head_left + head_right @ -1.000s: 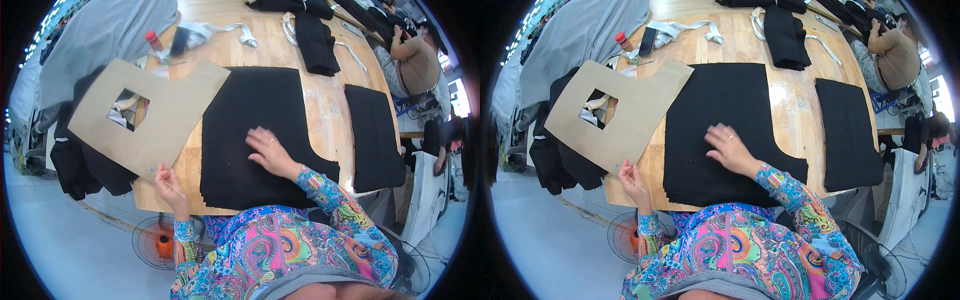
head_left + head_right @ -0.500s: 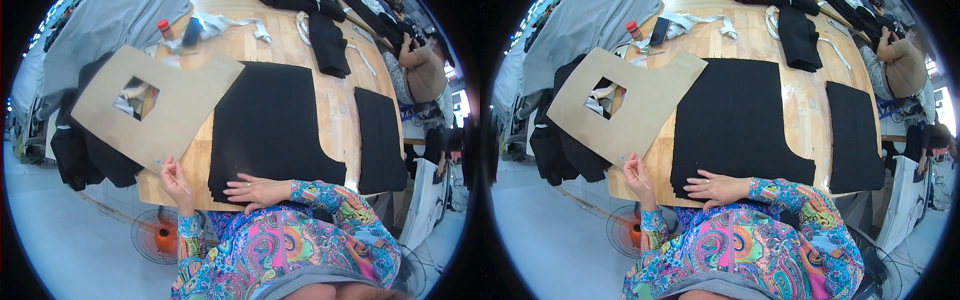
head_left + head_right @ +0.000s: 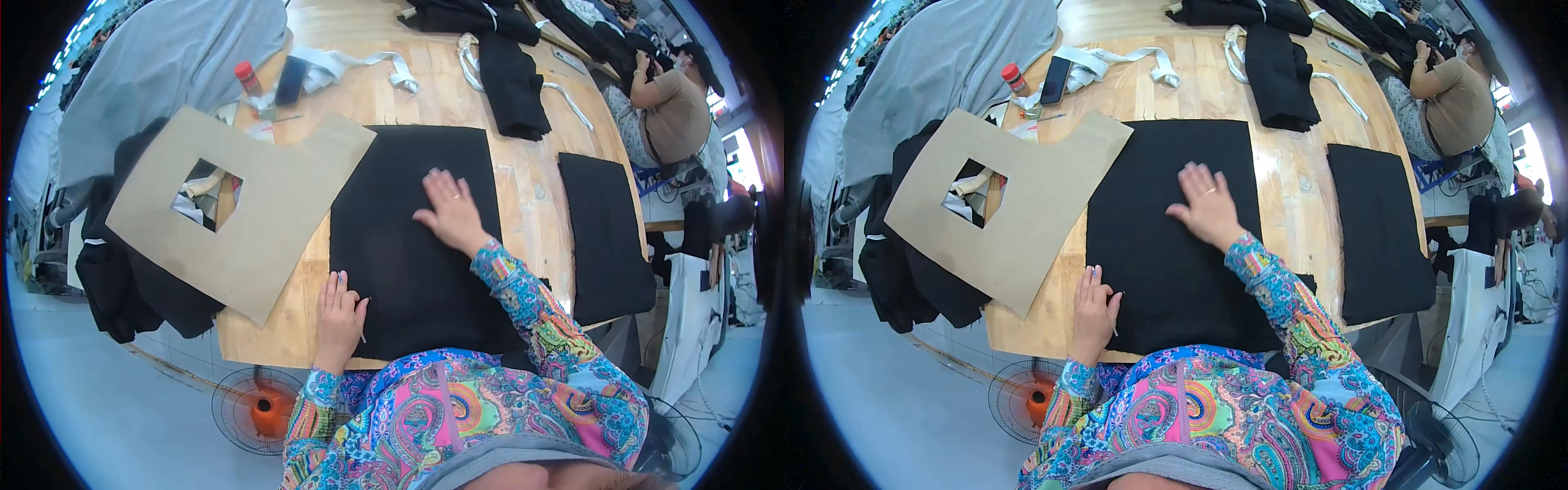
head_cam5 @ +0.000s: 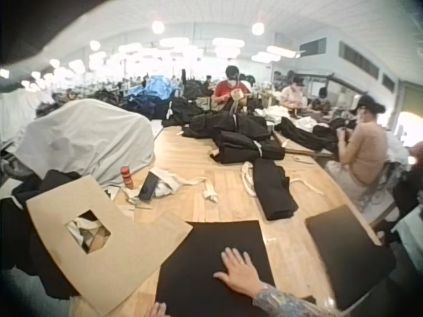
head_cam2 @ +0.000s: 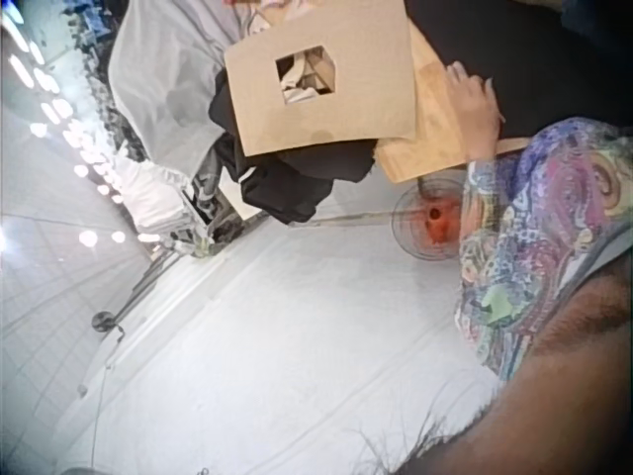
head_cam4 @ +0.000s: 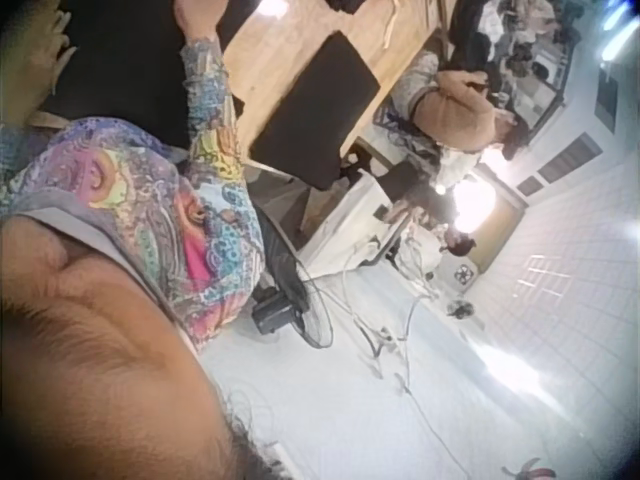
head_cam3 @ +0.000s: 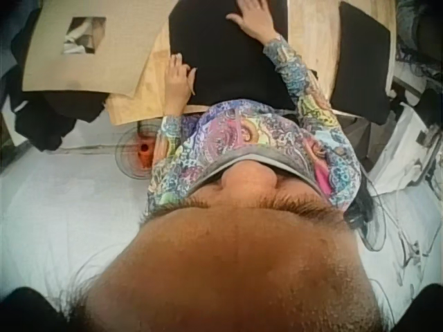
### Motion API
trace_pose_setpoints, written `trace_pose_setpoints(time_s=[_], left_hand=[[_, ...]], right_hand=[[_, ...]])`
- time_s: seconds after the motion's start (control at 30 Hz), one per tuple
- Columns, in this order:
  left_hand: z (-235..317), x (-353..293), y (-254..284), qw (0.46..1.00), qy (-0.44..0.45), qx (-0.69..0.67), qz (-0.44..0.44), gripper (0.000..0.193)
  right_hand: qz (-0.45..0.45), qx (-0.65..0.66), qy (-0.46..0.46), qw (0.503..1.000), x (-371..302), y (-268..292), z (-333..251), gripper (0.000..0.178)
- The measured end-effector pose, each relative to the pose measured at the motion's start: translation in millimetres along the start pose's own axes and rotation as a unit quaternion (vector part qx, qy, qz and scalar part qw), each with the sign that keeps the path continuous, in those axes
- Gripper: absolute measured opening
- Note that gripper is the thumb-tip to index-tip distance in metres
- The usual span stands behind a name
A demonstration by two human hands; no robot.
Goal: The person uses a cardboard template and a blue marking tool to trace shapes onto a stack of black fabric. They repeatedly align the template, trace the outline, and move the template to a new position on the fabric stack.
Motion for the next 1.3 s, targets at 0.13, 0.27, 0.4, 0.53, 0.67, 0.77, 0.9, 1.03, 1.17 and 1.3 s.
trace_pose_setpoints(time_s=[0.13, 0.27, 0.4, 0.53, 0.67, 0.77, 0.9, 1.03, 1.17, 1.3], left_hand=[[-4.6, -3.4, -3.6, 1.0, -0.004, 0.001, -0.004, 0.017], [0.2, 1.8, -4.2, 1.0, -0.001, 0.005, -0.019, 0.016], [-4.8, -4.0, -3.0, 1.0, 0.007, 0.015, -0.025, 0.016], [1.6, 3.4, -2.5, 1.0, 0.005, 0.006, -0.017, 0.016], [-2.9, -0.2, -1.4, 0.999, 0.012, 0.01, -0.035, 0.016], [2.1, 2.6, -4.1, 0.999, 0.007, -0.004, -0.038, 0.014], [-0.4, 1.0, -4.5, 0.999, 0.009, 0.002, -0.038, 0.013], [1.2, 2.1, -0.8, 0.999, 0.012, -0.007, -0.039, 0.013], [-1.2, 0.0, -2.2, 0.999, 0.01, 0.002, -0.031, 0.013], [-0.7, 1.6, -2.3, 1.0, 0.008, 0.003, -0.026, 0.014]], right_hand=[[0.051, 0.018, -0.007, 0.998, 17.4, 11.4, -17.4, 0.061], [-0.012, 0.146, 0.162, 0.976, 3.3, -11.6, -82.1, 0.052], [0.08, 0.132, 0.11, 0.982, 33.6, 10.4, -40.3, 0.031], [0.195, -0.021, -0.138, 0.971, 41.7, 49.2, 115.3, 0.029], [0.244, 0.058, -0.017, 0.968, 45.0, 76.6, 48.1, 0.019], [0.066, 0.219, 0.136, 0.964, -3.0, 46.2, -71.3, 0.016], [0.023, 0.204, 0.11, 0.973, -63.2, 28.2, -107.3, 0.028], [0.122, 0.162, -0.077, 0.976, -78.5, 63.7, 5.6, 0.027], [0.179, -0.022, -0.145, 0.973, -99.7, 81.9, 43.9, 0.039], [-0.021, 0.108, 0.001, 0.994, -84.9, 32.7, -64.5, 0.054]])
Point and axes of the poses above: each hand's wrist, its own x-axis towards the middle knuckle, its own y-axis out of the back of the hand, z = x × y, the point moved 6 cm from there along x, towards the middle knuckle, and after that the axes turned 15 degrees about x, right-handed, at the moved point
